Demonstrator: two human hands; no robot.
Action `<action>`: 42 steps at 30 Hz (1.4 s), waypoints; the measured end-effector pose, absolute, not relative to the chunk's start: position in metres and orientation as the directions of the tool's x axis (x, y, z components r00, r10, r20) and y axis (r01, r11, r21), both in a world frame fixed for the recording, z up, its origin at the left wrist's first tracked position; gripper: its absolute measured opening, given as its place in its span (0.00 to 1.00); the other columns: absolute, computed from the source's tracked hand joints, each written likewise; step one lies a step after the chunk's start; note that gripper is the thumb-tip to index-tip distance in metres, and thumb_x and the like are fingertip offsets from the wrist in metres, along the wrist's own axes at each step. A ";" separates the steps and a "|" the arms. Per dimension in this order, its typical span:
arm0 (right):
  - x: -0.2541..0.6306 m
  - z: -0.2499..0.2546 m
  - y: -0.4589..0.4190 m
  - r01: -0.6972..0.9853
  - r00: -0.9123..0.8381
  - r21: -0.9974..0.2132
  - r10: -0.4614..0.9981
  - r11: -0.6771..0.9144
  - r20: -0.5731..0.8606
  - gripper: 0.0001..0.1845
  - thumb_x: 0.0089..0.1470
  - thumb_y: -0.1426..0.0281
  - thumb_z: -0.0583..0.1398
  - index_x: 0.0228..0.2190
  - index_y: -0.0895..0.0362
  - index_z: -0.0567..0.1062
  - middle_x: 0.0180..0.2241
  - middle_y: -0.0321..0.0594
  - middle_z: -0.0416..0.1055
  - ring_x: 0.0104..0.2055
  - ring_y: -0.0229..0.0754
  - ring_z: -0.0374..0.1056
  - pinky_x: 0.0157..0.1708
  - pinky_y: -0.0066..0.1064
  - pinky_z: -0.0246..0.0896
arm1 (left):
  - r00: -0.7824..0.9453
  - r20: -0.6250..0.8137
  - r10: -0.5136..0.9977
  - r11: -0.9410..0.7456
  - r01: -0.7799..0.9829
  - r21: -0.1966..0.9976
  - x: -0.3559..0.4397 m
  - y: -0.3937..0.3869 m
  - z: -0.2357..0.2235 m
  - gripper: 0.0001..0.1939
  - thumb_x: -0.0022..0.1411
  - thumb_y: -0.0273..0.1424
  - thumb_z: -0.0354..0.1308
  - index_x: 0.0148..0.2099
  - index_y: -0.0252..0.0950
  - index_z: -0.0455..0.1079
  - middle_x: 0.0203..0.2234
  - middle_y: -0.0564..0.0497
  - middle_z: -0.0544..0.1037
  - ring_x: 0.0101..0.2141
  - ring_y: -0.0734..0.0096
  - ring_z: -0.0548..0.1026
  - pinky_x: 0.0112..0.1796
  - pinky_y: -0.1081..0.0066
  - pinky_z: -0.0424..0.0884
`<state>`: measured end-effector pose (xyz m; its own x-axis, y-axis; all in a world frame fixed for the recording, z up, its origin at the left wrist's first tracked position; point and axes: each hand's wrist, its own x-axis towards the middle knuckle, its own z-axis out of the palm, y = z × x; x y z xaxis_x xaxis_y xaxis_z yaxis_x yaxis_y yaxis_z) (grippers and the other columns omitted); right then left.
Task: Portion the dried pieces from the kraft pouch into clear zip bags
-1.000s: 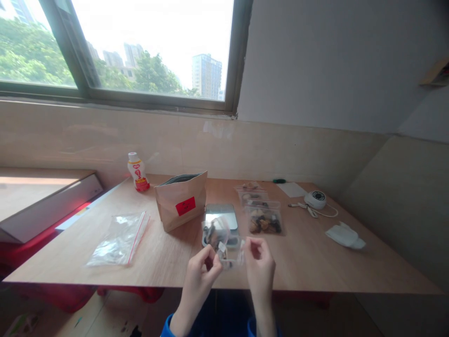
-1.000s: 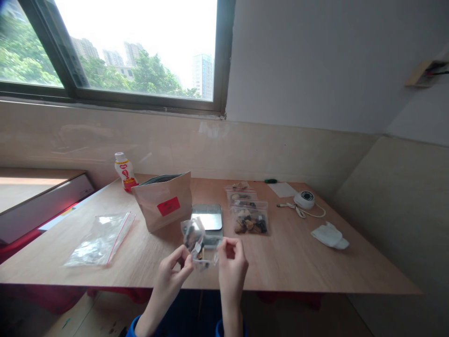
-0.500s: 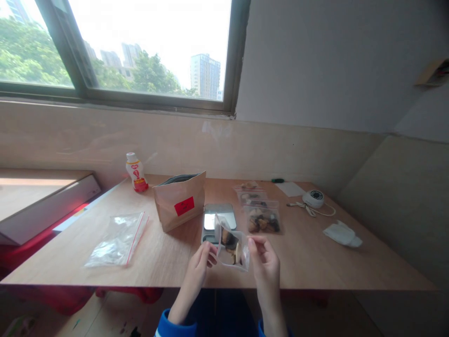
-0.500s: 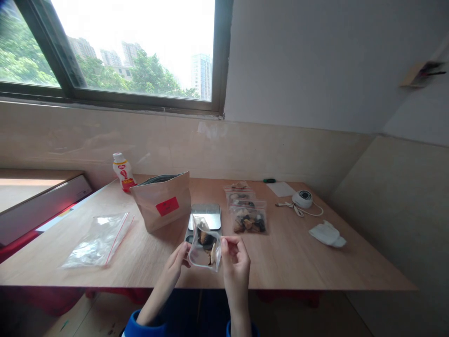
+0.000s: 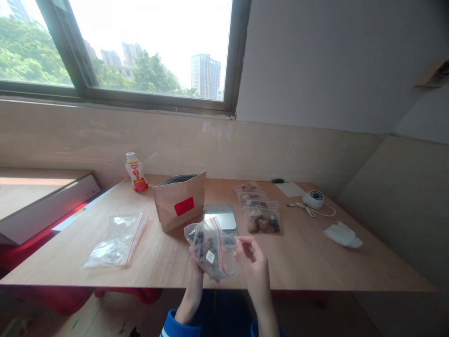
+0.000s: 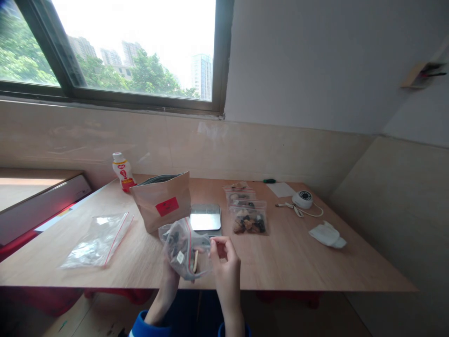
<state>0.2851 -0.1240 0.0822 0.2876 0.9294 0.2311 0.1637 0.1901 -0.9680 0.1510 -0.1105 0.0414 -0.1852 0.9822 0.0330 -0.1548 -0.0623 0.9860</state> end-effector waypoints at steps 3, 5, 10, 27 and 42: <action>0.284 0.085 -0.125 0.331 0.322 -0.911 0.878 0.245 0.354 0.12 0.54 0.63 0.58 0.36 0.58 0.72 0.27 0.39 0.71 0.26 0.38 0.67 0.27 0.27 0.65 | -0.072 -0.084 0.994 0.051 -0.377 0.925 0.151 -0.119 0.044 0.42 0.56 0.61 0.31 0.57 0.37 0.62 0.31 0.44 0.77 0.19 0.69 0.71 0.14 0.72 0.64; 0.283 0.089 -0.127 0.416 0.303 -0.851 0.833 0.321 0.462 0.10 0.54 0.66 0.57 0.38 0.57 0.72 0.29 0.40 0.70 0.27 0.38 0.66 0.28 0.27 0.65 | -0.070 -0.108 0.992 0.067 -0.434 0.899 0.151 -0.121 0.047 0.43 0.55 0.62 0.34 0.60 0.36 0.58 0.30 0.45 0.77 0.17 0.73 0.68 0.12 0.75 0.60; 0.282 0.098 -0.134 0.471 0.138 -0.747 0.797 0.470 0.588 0.07 0.56 0.72 0.55 0.31 0.55 0.74 0.31 0.40 0.70 0.30 0.38 0.67 0.32 0.28 0.66 | -0.161 -0.088 0.983 0.028 -0.340 0.940 0.150 -0.116 0.051 0.34 0.59 0.54 0.44 0.58 0.36 0.61 0.32 0.46 0.78 0.20 0.74 0.71 0.16 0.76 0.66; 0.276 0.088 -0.129 0.275 -0.090 -0.917 0.958 0.288 0.274 0.20 0.51 0.70 0.61 0.47 0.52 0.71 0.46 0.41 0.72 0.49 0.45 0.69 0.49 0.32 0.64 | -0.170 -0.006 0.985 -0.028 -0.199 0.980 0.142 -0.109 0.045 0.22 0.55 0.47 0.55 0.41 0.34 0.73 0.38 0.47 0.79 0.42 0.66 0.76 0.43 0.71 0.71; 0.278 0.079 -0.125 0.349 -0.125 -0.900 0.965 0.260 0.230 0.15 0.52 0.73 0.58 0.44 0.54 0.73 0.45 0.43 0.73 0.49 0.46 0.69 0.50 0.37 0.63 | -0.156 -0.208 0.966 0.134 -0.387 0.912 0.147 -0.100 0.029 0.18 0.52 0.42 0.61 0.39 0.33 0.75 0.38 0.45 0.80 0.43 0.62 0.76 0.45 0.71 0.69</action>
